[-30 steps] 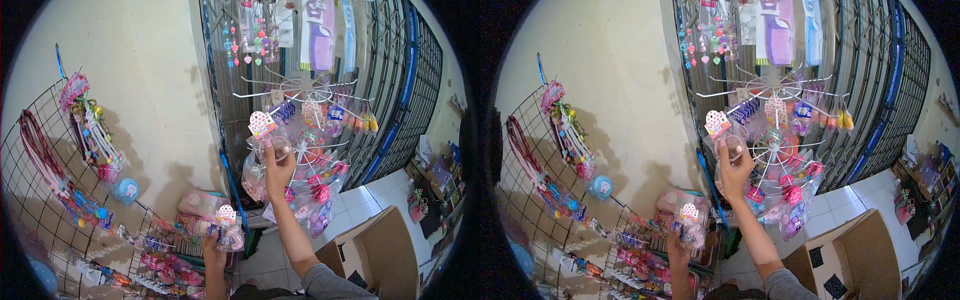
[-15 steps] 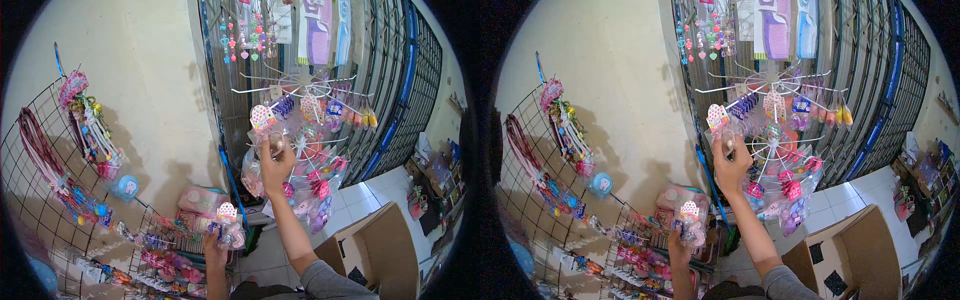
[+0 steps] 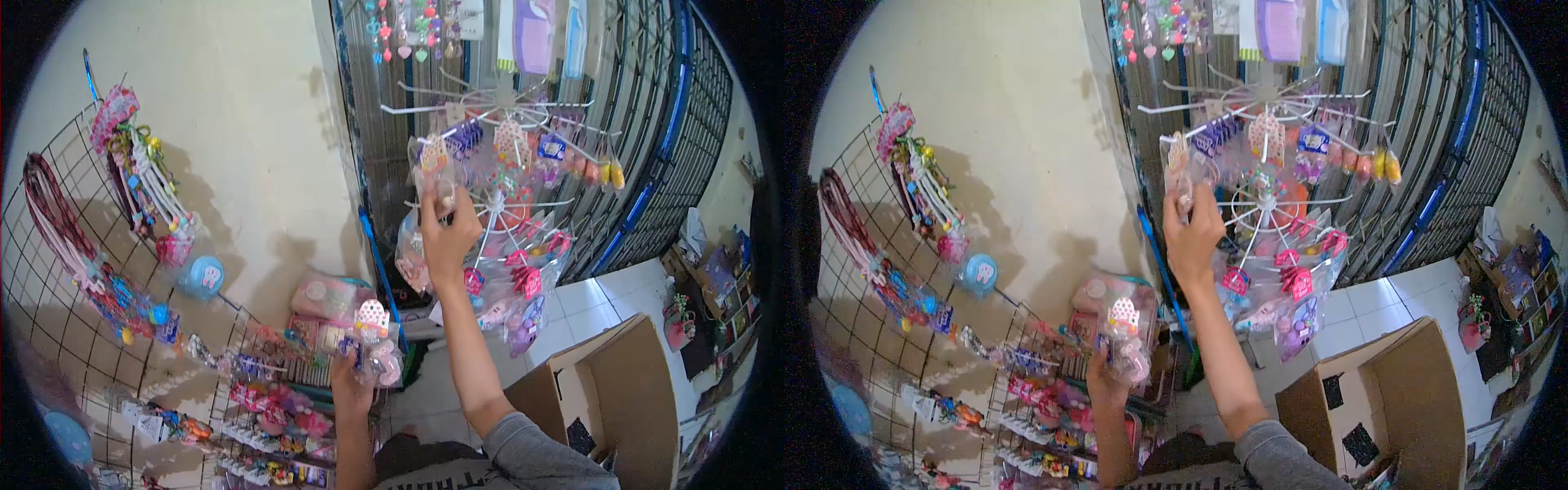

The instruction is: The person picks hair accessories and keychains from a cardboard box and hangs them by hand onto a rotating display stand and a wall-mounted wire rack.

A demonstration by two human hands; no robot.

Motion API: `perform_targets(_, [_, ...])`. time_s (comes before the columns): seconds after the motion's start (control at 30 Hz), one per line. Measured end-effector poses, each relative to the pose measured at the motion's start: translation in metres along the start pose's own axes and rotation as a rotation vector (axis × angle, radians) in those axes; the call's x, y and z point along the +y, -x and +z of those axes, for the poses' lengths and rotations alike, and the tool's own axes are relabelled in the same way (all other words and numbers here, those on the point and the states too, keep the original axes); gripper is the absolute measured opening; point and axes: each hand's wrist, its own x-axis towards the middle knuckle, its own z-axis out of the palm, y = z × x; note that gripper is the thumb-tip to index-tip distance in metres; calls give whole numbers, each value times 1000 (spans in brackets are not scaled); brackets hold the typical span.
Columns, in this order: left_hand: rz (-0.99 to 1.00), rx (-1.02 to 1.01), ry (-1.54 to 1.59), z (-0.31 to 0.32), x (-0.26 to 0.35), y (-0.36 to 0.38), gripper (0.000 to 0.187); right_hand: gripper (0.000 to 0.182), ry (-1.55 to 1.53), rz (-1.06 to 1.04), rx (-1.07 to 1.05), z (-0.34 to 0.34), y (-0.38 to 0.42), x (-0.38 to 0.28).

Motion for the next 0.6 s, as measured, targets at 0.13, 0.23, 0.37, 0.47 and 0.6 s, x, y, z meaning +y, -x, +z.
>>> perform_targets(0.13, [41, 53, 3, 9, 3, 9, 31, 20, -86, 226, -163, -7, 25, 19])
perform_targets(0.23, [42, -50, 41, 15, 4, 13, 32, 22, -356, 450, -233, -27, 55, 19])
perform_targets(0.37, [150, 21, -197, 16, -7, 14, 34, 27, -812, 945, -559, -85, 75, -14])
perform_targets(0.47, [275, 23, -366, 35, -15, 17, 26, 37, -686, 712, -501, -117, 77, -36])
perform_targets(0.6, [322, -75, -485, 57, -31, 21, 22, 42, -146, 293, -598, -145, 68, -39])
